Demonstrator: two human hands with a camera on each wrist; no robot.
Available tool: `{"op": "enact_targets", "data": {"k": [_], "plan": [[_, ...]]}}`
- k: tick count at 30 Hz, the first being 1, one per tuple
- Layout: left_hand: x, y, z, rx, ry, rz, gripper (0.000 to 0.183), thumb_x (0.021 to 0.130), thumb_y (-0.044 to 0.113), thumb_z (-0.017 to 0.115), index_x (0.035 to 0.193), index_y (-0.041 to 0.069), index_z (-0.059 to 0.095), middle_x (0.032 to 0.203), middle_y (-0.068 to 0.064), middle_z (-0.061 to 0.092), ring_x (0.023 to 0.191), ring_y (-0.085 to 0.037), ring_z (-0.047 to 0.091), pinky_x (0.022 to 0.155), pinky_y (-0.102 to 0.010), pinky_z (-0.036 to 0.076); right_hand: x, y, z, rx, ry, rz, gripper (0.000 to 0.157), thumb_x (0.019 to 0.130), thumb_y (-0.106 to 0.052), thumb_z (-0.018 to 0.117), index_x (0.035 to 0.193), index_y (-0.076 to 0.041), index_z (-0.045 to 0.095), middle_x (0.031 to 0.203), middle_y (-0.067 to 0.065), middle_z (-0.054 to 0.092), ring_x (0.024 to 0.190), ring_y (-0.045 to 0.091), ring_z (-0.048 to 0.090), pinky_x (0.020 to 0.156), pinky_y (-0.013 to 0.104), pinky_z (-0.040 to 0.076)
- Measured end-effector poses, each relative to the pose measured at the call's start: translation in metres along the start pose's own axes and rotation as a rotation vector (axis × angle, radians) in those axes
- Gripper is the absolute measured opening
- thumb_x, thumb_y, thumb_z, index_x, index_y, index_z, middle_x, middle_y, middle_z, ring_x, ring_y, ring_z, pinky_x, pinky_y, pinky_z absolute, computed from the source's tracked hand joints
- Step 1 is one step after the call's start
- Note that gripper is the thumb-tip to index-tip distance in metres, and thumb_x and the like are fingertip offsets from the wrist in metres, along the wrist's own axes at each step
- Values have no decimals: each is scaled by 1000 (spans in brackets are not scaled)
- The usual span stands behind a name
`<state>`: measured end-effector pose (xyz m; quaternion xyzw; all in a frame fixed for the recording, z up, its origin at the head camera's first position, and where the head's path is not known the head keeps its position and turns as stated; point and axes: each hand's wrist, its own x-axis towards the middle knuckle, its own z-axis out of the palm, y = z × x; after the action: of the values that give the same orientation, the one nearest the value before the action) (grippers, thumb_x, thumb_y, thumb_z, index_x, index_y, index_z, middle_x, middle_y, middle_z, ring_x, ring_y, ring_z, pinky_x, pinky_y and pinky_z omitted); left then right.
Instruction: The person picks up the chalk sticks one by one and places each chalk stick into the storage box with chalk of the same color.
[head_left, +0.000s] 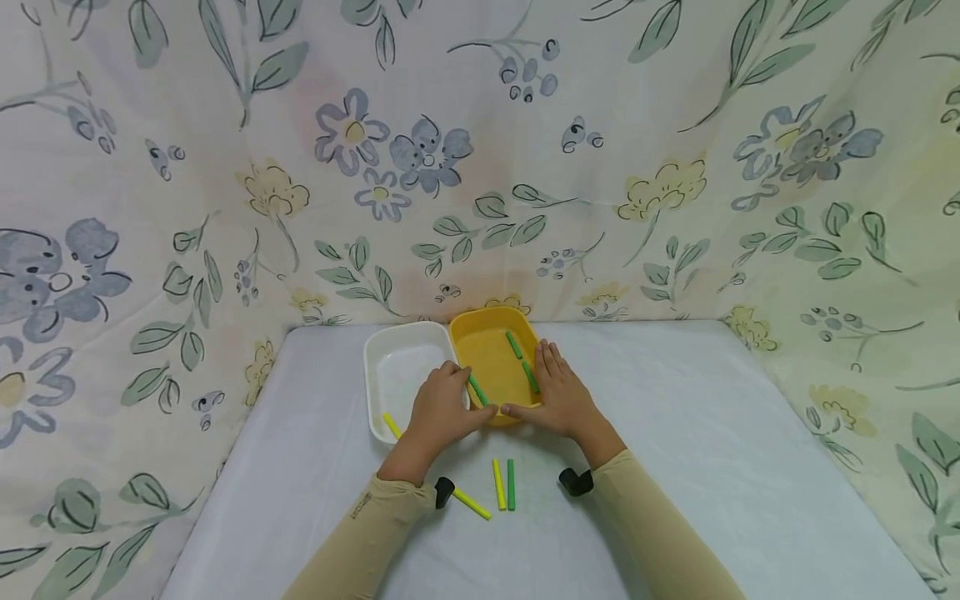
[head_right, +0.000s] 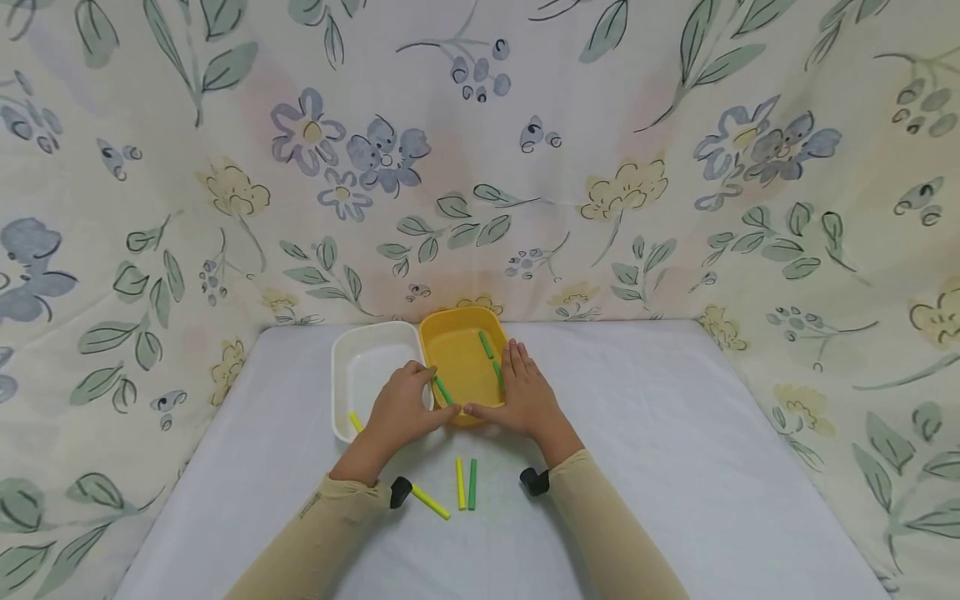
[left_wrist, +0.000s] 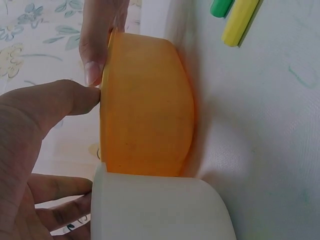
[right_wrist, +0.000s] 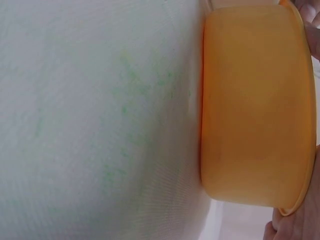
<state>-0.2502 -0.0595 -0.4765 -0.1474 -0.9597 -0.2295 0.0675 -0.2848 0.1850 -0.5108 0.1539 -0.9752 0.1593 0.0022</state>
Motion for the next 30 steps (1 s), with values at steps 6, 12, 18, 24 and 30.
{"op": "enact_targets", "data": {"k": [6, 12, 18, 24, 30], "plan": [[-1, 0, -1, -4, -6, -2, 84, 87, 60, 77, 143, -1, 64, 124, -12, 65, 103, -26, 62, 91, -41, 58, 0, 0, 0, -2, -2, 4, 135, 83, -92, 52, 169, 0, 2, 179, 16, 0, 168, 32, 2, 135, 49, 15], [-4, 0, -3, -41, -26, 13, 81, 90, 55, 78, 145, -2, 62, 127, -13, 65, 109, -26, 63, 98, -42, 58, 0, -2, -1, 6, -8, 17, 135, 83, -90, 55, 170, -1, 3, 179, 15, -1, 168, 31, 2, 135, 50, 15], [-13, -2, -5, -61, -26, 26, 75, 91, 49, 80, 144, -1, 63, 128, -12, 67, 113, -27, 63, 102, -43, 57, -1, -4, 0, 16, -5, 25, 131, 85, -84, 61, 170, 0, 7, 179, 15, 1, 168, 32, 3, 135, 50, 15], [-24, -1, -8, -93, 17, 44, 71, 91, 45, 81, 144, 1, 64, 128, -10, 68, 118, -26, 63, 106, -43, 56, -1, -4, 0, 11, -11, 30, 132, 85, -85, 61, 170, -1, 4, 179, 14, -1, 168, 32, 2, 135, 51, 16], [-32, 3, -11, -139, 39, 66, 66, 91, 40, 81, 144, 5, 65, 129, -7, 68, 119, -23, 63, 107, -41, 56, -1, -4, -1, 24, -15, 33, 133, 85, -85, 61, 170, -1, 2, 179, 15, -1, 168, 32, 2, 135, 52, 15]]}}
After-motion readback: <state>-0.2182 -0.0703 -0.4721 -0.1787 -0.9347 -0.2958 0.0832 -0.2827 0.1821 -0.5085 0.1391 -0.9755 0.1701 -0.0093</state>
